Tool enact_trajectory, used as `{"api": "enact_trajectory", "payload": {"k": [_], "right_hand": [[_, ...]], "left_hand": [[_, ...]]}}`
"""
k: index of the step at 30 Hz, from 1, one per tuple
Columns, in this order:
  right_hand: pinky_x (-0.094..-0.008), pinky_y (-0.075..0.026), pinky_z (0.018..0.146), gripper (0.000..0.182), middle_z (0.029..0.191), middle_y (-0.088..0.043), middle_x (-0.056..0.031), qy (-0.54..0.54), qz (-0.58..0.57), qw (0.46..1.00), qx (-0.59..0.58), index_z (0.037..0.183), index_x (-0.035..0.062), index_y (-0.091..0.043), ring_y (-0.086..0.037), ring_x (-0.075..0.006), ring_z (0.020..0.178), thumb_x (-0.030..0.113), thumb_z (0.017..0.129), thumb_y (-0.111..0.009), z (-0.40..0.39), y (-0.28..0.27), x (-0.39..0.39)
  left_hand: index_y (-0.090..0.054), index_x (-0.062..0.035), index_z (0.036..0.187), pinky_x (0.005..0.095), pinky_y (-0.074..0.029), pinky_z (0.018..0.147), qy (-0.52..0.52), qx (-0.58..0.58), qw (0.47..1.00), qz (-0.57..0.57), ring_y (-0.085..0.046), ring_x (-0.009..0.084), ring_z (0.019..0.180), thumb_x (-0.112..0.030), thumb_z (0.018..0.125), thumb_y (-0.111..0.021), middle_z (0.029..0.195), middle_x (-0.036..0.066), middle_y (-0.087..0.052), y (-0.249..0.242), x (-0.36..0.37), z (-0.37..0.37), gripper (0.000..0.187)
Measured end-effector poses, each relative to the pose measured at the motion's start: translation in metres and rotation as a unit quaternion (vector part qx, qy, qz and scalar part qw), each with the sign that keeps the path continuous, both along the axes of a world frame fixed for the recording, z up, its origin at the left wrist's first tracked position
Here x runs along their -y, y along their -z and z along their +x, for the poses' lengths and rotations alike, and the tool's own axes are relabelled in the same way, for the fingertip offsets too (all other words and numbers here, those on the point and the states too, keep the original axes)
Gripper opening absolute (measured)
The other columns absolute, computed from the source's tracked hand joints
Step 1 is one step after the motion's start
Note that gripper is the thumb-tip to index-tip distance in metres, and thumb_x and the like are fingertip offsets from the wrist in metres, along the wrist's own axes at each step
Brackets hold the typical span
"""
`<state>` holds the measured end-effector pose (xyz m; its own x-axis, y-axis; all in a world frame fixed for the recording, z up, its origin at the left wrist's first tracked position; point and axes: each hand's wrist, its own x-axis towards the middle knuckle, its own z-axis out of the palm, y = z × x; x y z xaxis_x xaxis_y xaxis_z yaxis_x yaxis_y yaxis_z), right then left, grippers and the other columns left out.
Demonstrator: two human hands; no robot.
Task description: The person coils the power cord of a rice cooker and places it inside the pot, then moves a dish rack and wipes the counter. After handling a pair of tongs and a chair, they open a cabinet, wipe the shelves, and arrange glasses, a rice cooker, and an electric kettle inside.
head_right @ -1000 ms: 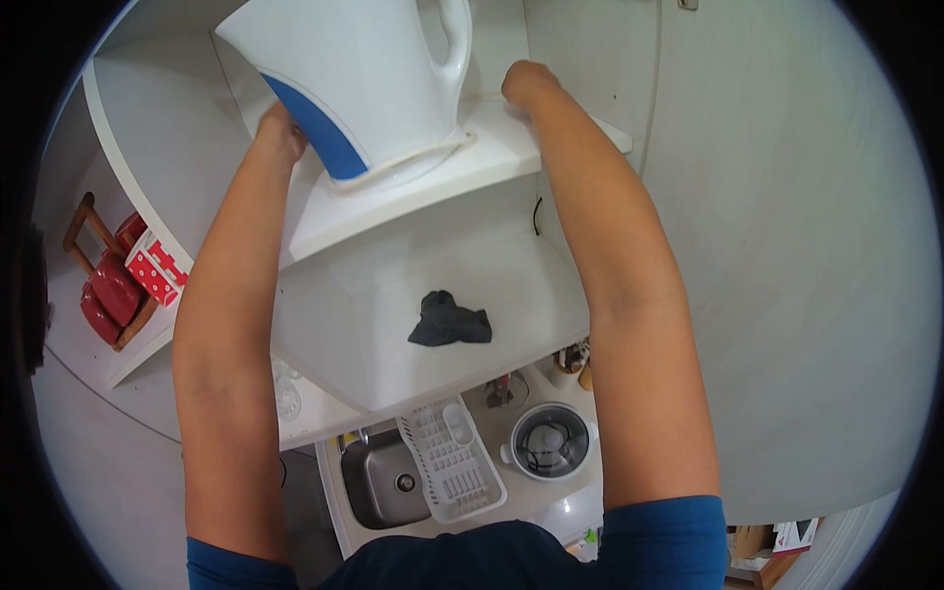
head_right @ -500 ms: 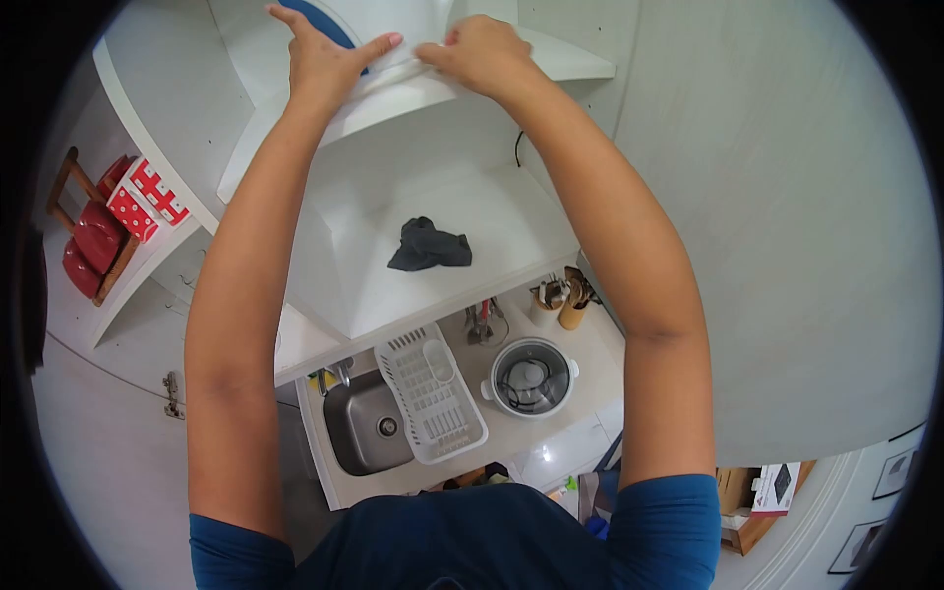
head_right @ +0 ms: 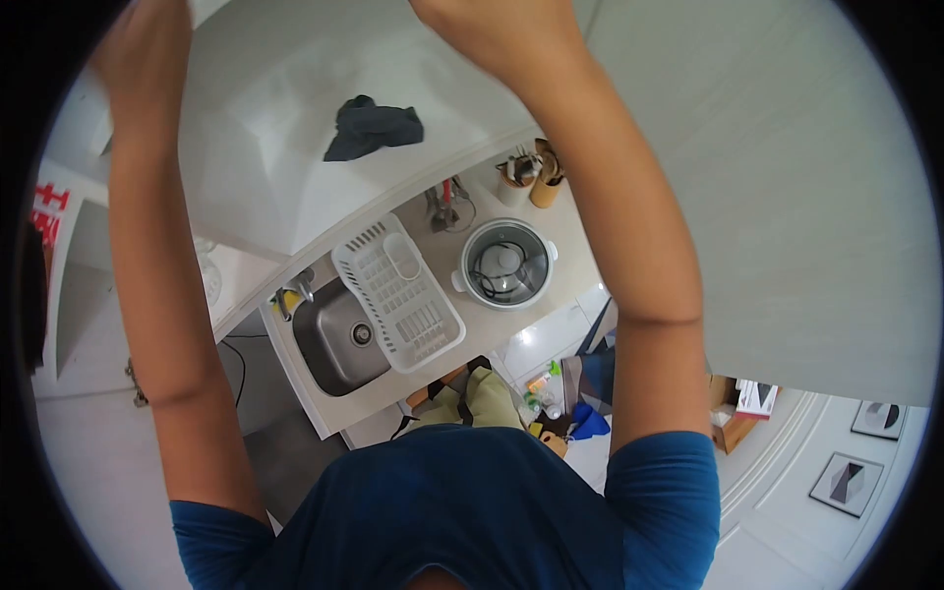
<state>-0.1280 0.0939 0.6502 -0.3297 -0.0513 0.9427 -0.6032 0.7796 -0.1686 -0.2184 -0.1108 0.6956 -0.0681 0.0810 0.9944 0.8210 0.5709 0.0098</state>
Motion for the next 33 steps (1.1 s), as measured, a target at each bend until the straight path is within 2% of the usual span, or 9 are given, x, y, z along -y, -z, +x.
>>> {"api": "enact_trajectory", "payload": {"k": [2,4,9,13,20,25,28,31,33], "right_hand": [[-0.0246,-0.045,0.067,0.016,0.083,-0.064,-0.0090,-0.010,-0.051,0.998,0.042,0.090,-0.0016,-0.063,-0.059,-0.0146,0.075,0.013,0.085,-0.059,0.025,0.063,-0.020],[-0.0275,-0.042,0.061,0.009,0.072,-0.060,-0.0074,-0.019,-0.163,0.973,0.159,0.086,0.0012,-0.065,-0.053,-0.0187,0.066,0.005,0.084,-0.058,0.051,0.144,-0.028],[-0.0320,-0.047,0.074,0.020,0.085,-0.065,-0.0133,0.100,-0.306,0.818,0.477,0.095,0.0010,-0.066,-0.061,-0.0229,0.079,0.014,0.090,-0.052,0.082,0.397,-0.088],[-0.0351,-0.047,0.082,0.030,0.104,-0.065,-0.0146,0.219,-0.323,0.695,0.604,0.116,0.0038,-0.060,-0.062,-0.0239,0.096,0.020,0.093,-0.048,0.105,0.556,-0.144],[-0.0375,-0.049,0.080,0.049,0.117,-0.058,-0.0112,0.100,-0.584,0.499,0.632,0.136,0.0041,-0.039,-0.055,-0.0214,0.105,0.029,0.095,-0.048,0.101,0.567,-0.137],[-0.0350,-0.049,0.071,0.042,0.102,-0.060,-0.0048,0.068,-0.562,0.508,0.649,0.130,0.0044,-0.046,-0.056,-0.0162,0.088,0.028,0.096,-0.046,0.108,0.612,-0.158],[-0.0333,-0.049,0.067,0.032,0.091,-0.059,-0.0029,0.085,-0.591,0.500,0.627,0.118,0.0046,-0.054,-0.056,-0.0141,0.080,0.026,0.096,-0.045,0.107,0.613,-0.155],[-0.0320,-0.049,0.068,0.029,0.093,-0.059,-0.0019,0.052,-0.598,0.495,0.628,0.119,0.0106,-0.055,-0.056,-0.0131,0.081,0.026,0.094,-0.049,0.114,0.647,-0.164],[-0.0327,-0.049,0.068,0.029,0.095,-0.059,-0.0025,0.050,-0.601,0.499,0.622,0.120,0.0109,-0.054,-0.056,-0.0143,0.081,0.024,0.094,-0.051,0.109,0.663,-0.169]], "left_hand": [[-0.059,0.0031,0.090,0.0337,-0.048,0.083,0.168,-0.075,0.983,-0.024,-0.063,0.0271,0.084,-0.017,0.087,-0.059,0.094,0.011,-0.064,0.065,0.012,0.038,0.020],[-0.055,-0.0045,0.125,0.0366,-0.045,0.086,0.225,0.173,0.935,-0.214,-0.054,0.0220,0.109,-0.016,0.078,-0.068,0.112,0.009,-0.061,0.137,0.003,0.055,0.050],[-0.055,-0.0206,0.127,0.0428,-0.041,0.092,-0.172,0.275,0.899,-0.294,-0.051,0.0305,0.112,-0.025,0.087,-0.060,0.120,0.009,-0.057,0.252,-0.018,-0.017,0.040],[-0.064,-0.0154,0.116,0.0355,-0.047,0.078,-0.056,0.327,0.905,-0.264,-0.058,0.0241,0.087,-0.016,0.081,-0.062,0.100,0.009,-0.060,0.289,-0.021,-0.059,0.035],[-0.069,-0.0139,0.109,0.0284,-0.049,0.068,0.258,0.452,0.827,-0.213,-0.054,0.0179,0.079,0.002,0.066,-0.052,0.093,0.009,-0.055,0.277,-0.031,0.110,0.048],[-0.030,-0.0077,0.142,0.0336,-0.044,0.091,0.109,0.877,0.434,-0.177,-0.057,0.0310,0.103,-0.010,0.074,-0.054,0.121,0.028,-0.051,0.531,-0.025,0.170,0.072],[-0.021,-0.0085,0.145,0.0340,-0.047,0.088,0.005,0.871,0.470,-0.144,-0.057,0.0299,0.106,-0.010,0.075,-0.052,0.124,0.029,-0.049,0.617,-0.033,0.159,0.077],[-0.014,-0.0130,0.147,0.0338,-0.053,0.074,0.067,0.950,0.280,0.119,-0.059,0.0300,0.102,-0.001,0.072,-0.046,0.129,0.027,-0.047,0.620,-0.047,0.141,0.082],[-0.004,-0.0169,0.148,0.0405,-0.053,0.074,0.075,0.942,0.296,0.135,-0.060,0.0332,0.100,-0.001,0.074,-0.045,0.132,0.021,-0.046,0.695,-0.034,0.135,0.086]]}}
